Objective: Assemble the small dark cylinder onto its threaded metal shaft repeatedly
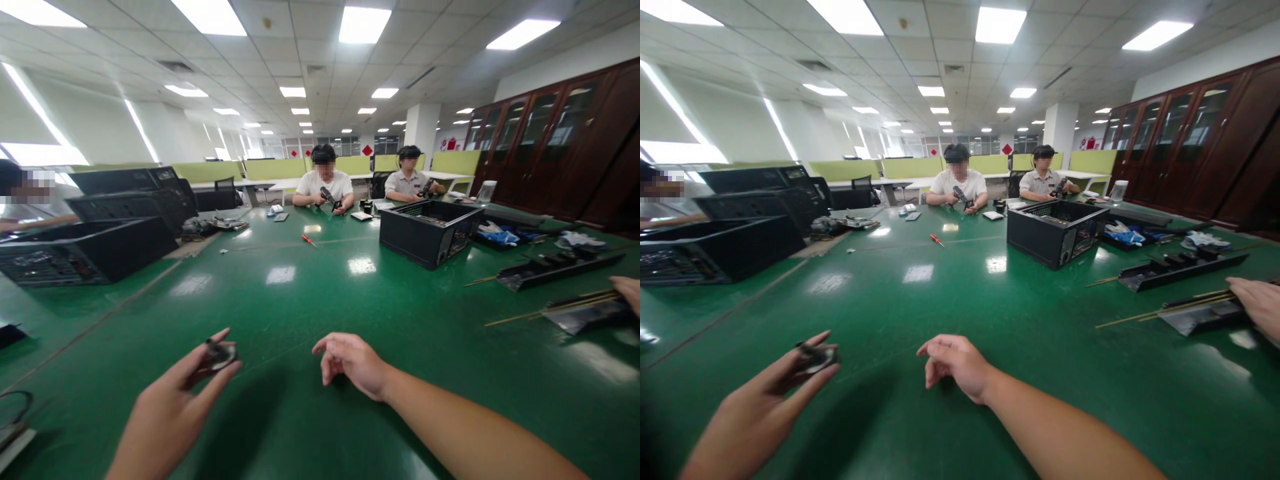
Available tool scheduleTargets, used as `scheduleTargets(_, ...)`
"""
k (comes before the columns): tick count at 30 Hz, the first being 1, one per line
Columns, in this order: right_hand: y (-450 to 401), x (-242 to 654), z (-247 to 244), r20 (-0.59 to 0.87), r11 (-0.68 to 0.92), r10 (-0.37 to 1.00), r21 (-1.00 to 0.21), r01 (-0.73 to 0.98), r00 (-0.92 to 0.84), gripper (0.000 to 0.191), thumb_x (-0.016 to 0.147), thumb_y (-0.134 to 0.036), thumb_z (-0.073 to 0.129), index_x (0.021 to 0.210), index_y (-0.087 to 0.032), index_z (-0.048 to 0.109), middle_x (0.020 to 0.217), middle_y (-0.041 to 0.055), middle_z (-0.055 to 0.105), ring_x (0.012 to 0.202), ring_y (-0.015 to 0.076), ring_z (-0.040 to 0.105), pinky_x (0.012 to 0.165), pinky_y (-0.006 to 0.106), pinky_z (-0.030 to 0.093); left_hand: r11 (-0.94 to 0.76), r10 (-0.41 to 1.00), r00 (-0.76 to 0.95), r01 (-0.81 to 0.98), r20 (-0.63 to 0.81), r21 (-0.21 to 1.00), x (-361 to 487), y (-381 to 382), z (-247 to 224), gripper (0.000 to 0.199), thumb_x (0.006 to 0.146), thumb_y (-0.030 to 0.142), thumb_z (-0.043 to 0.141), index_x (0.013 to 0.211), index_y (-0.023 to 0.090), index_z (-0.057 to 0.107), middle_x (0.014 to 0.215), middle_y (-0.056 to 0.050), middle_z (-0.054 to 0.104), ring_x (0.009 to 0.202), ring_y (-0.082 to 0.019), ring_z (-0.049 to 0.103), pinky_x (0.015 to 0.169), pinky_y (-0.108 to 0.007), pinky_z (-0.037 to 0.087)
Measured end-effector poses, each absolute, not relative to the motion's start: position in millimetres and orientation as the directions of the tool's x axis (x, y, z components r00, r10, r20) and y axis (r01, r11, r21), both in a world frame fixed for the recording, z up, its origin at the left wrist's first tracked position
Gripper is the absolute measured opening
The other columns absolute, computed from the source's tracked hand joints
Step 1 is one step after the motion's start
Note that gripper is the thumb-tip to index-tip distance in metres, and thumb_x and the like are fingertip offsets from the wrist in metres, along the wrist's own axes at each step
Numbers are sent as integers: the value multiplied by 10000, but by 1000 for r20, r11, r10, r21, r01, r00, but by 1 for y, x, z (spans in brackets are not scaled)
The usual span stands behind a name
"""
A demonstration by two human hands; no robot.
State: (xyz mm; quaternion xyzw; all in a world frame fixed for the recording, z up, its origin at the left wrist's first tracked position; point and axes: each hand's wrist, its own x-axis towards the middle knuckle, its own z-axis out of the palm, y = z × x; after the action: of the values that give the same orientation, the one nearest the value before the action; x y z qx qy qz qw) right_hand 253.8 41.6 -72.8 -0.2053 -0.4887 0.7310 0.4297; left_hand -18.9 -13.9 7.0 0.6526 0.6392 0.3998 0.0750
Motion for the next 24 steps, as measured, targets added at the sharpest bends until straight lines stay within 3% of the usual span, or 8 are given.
scheduleTargets(1, 43, 256, -73, 148, -74, 873, -902, -426, -466, 380, 775, -409, 683, 1017, -121, 632, 673, 13, 626, 614, 145, 576, 646, 292, 425, -195, 932, -79, 713, 354, 674, -1, -2, 4, 658, 722, 628, 687, 1248, 245, 594, 1072, -47, 729, 955, -262, 702, 947, -407, 544)
scheduleTargets(3, 47, 258, -74, 179, 40, 926, -921, -387, -331, 353, 720, -243, 684, 1051, -149, 610, 749, 2, 620, 667, 138, 563, 667, 278, 414, -290, 947, 62, 584, 315, 758, 38, 18, -5, 630, 737, 511, 724, 1269, 221, 551, 1099, -65, 715, 990, -239, 691, 964, -377, 533)
scheduleTargets(5, 50, 258, -79, 153, 64, 954, -944, -323, -257, 355, 683, -137, 596, 1037, -163, 590, 774, -2, 601, 679, 138, 549, 645, 266, 402, -355, 934, 163, 537, 319, 765, 69, 31, -16, 461, 749, 423, 728, 1139, 203, 622, 1070, -74, 713, 980, -235, 683, 931, -365, 538)
scheduleTargets(8, 52, 256, -88, 163, 124, 966, -973, -195, -199, 541, 572, -15, 483, 1079, -184, 567, 872, 4, 605, 752, 139, 553, 689, 259, 422, -407, 913, 244, 538, 325, 738, 86, 39, -34, 296, 779, 377, 709, 1024, 214, 681, 1016, -60, 715, 953, -230, 669, 891, -367, 531)
scheduleTargets(11, 50, 254, -92, 172, 165, 970, -985, -54, -172, 637, 553, 17, 446, 1140, -207, 553, 893, -1, 587, 788, 144, 567, 668, 243, 424, -465, 885, 277, 542, 374, 700, 79, 38, -46, 269, 803, 376, 702, 1037, 244, 689, 1000, -40, 708, 935, -216, 657, 864, -355, 523)
scheduleTargets(14, 46, 253, -89, 178, 185, 970, -982, 28, -164, 612, 567, 27, 472, 1121, -214, 571, 903, -2, 573, 768, 140, 566, 639, 235, 422, -516, 856, 303, 539, 418, 666, 70, 38, -51, 256, 822, 353, 699, 1062, 264, 681, 1016, -31, 702, 946, -201, 652, 868, -331, 518)
scheduleTargets(20, 40, 254, -76, 202, 207, 963, -978, 8, -179, 395, 657, -36, 564, 1016, -196, 599, 892, 2, 611, 760, 148, 580, 653, 250, 436, -580, 814, 356, 465, 458, 669, 74, 39, -53, 250, 833, 262, 690, 1079, 295, 671, 1055, -1, 697, 981, -165, 652, 895, -278, 511)
scheduleTargets(24, 39, 256, -73, 166, 171, 965, -985, 9, -202, 323, 673, -64, 582, 972, -181, 620, 841, 3, 617, 713, 142, 565, 659, 260, 438, -525, 849, 259, 502, 460, 687, 72, 41, -59, 302, 778, 251, 739, 1071, 280, 674, 1024, 0, 711, 944, -176, 666, 872, -286, 523)
